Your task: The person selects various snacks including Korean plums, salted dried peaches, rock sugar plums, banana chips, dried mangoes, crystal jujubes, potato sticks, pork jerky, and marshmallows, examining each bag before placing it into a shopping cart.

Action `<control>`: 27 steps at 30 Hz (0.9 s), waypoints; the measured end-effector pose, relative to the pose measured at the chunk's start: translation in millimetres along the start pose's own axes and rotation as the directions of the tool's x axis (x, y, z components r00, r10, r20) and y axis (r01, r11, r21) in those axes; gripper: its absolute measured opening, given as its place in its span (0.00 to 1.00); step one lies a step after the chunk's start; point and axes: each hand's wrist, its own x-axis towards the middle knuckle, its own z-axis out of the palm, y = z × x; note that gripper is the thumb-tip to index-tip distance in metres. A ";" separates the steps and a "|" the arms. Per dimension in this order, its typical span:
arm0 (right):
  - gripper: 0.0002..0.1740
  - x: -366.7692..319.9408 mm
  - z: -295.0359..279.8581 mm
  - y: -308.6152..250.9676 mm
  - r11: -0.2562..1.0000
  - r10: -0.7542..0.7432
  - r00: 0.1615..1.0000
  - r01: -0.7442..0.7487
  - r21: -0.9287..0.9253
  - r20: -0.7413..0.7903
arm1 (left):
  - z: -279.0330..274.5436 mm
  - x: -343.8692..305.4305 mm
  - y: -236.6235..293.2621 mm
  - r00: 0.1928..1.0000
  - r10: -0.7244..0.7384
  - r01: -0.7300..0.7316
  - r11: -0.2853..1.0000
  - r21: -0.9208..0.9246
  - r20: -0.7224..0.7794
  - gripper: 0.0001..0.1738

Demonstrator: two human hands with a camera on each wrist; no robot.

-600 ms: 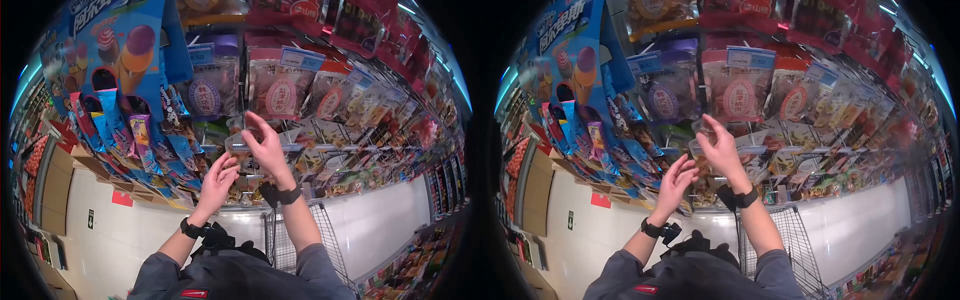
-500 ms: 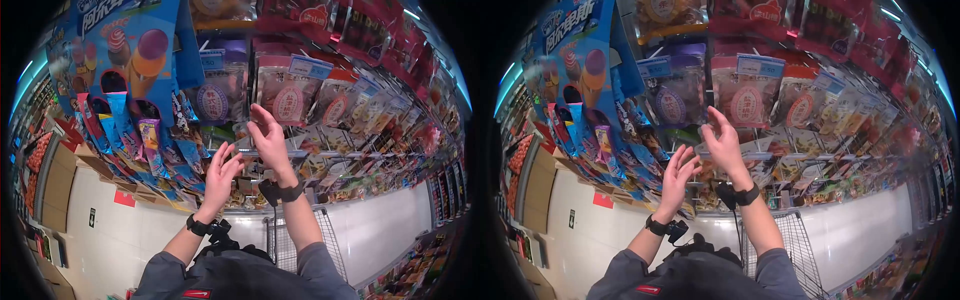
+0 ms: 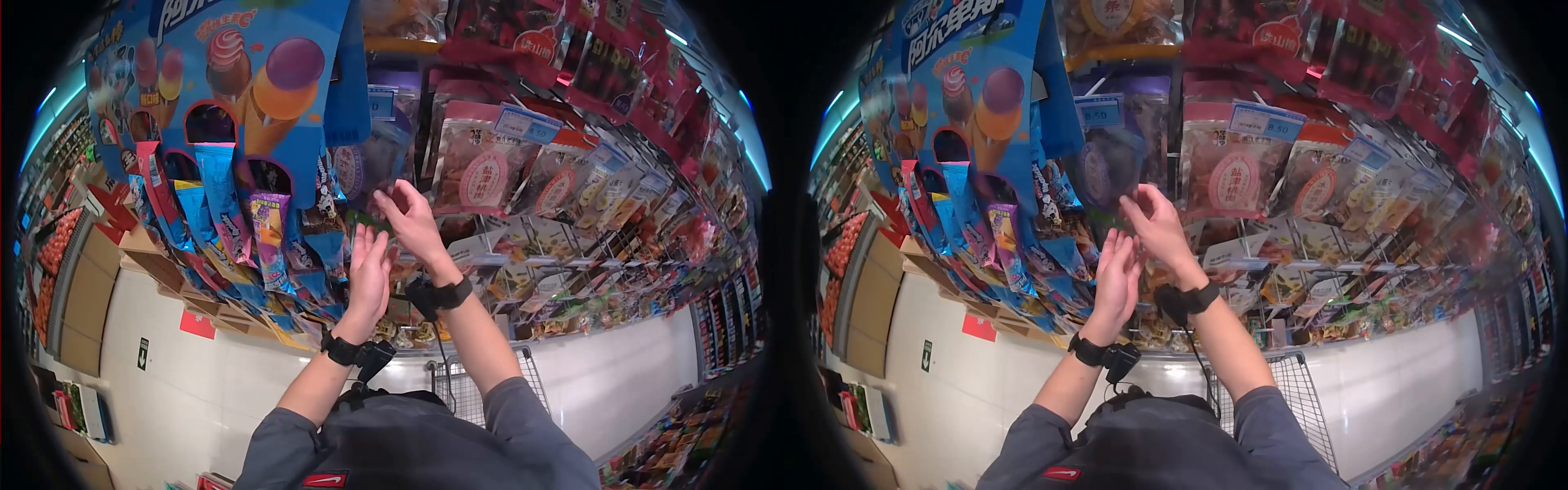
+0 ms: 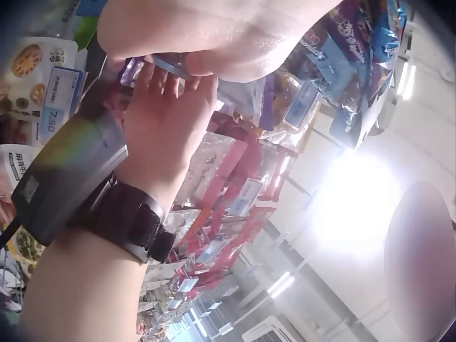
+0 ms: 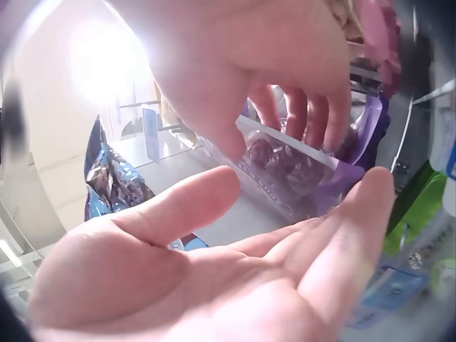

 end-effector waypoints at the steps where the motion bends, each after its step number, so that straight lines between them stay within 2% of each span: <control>1: 0.08 0.4 -2.6 2.1 1.000 -0.003 1.000 0.003 0.000 -0.003 | 1.1 0.2 0.8 1.000 -0.001 0.001 1.000 0.002 0.004 0.40; 3: 0.10 0.9 -12.1 4.3 0.999 0.054 0.998 -0.054 -0.005 -0.031 | 3.0 -1.2 2.6 1.000 0.008 -0.008 1.000 0.009 -0.029 0.35; 4: 0.11 2.4 -15.9 5.4 1.000 -0.010 0.998 0.011 0.012 -0.065 | 0.6 -0.8 3.3 1.000 0.009 -0.009 1.000 0.011 -0.028 0.35; 6: 0.13 1.0 -21.8 1.4 0.997 -0.077 0.984 0.075 -0.021 -0.159 | -1.7 0.8 7.9 0.996 -0.069 0.071 0.997 -0.035 0.061 0.25; 7: 0.13 0.3 -21.9 -1.2 0.991 -0.131 0.972 0.129 -0.026 -0.196 | 1.2 -0.4 10.1 0.996 -0.066 0.068 0.997 -0.036 0.059 0.25; 9: 0.13 -4.1 -25.2 -1.7 0.991 -0.132 0.973 0.124 -0.054 -0.189 | 9.2 -4.6 12.8 0.995 -0.097 0.102 0.974 -0.201 0.035 0.18; 11: 0.14 -11.0 -27.6 -3.0 0.989 -0.135 0.973 0.120 -0.086 -0.188 | 7.6 -4.9 11.3 0.992 -0.123 0.120 0.965 -0.234 -0.001 0.18; 13: 0.13 -17.3 -25.3 -12.4 0.985 -0.149 0.968 0.127 -0.118 -0.204 | 5.5 -7.5 16.1 0.972 -0.226 0.234 0.925 -0.299 0.061 0.21; 16: 0.13 -26.3 -20.4 -24.5 0.984 -0.181 0.953 0.173 -0.053 -0.244 | 0.6 -14.1 17.6 0.962 -0.243 0.268 0.922 -0.278 0.122 0.15; 19: 0.12 -38.3 -18.2 -37.5 0.978 -0.206 0.947 0.199 -0.056 -0.247 | 1.1 -25.1 25.5 0.948 -0.264 0.298 0.931 -0.209 0.175 0.15; 25: 0.10 -63.2 -30.6 -36.2 0.986 -0.166 0.939 0.163 -0.036 -0.301 | -10.7 -34.6 23.8 0.912 -0.317 0.363 0.920 -0.150 0.260 0.16; 27: 0.09 -68.7 -35.5 -35.3 0.992 -0.095 0.911 0.122 0.043 -0.402 | -12.1 -38.3 24.9 0.876 -0.384 0.435 0.891 -0.132 0.292 0.16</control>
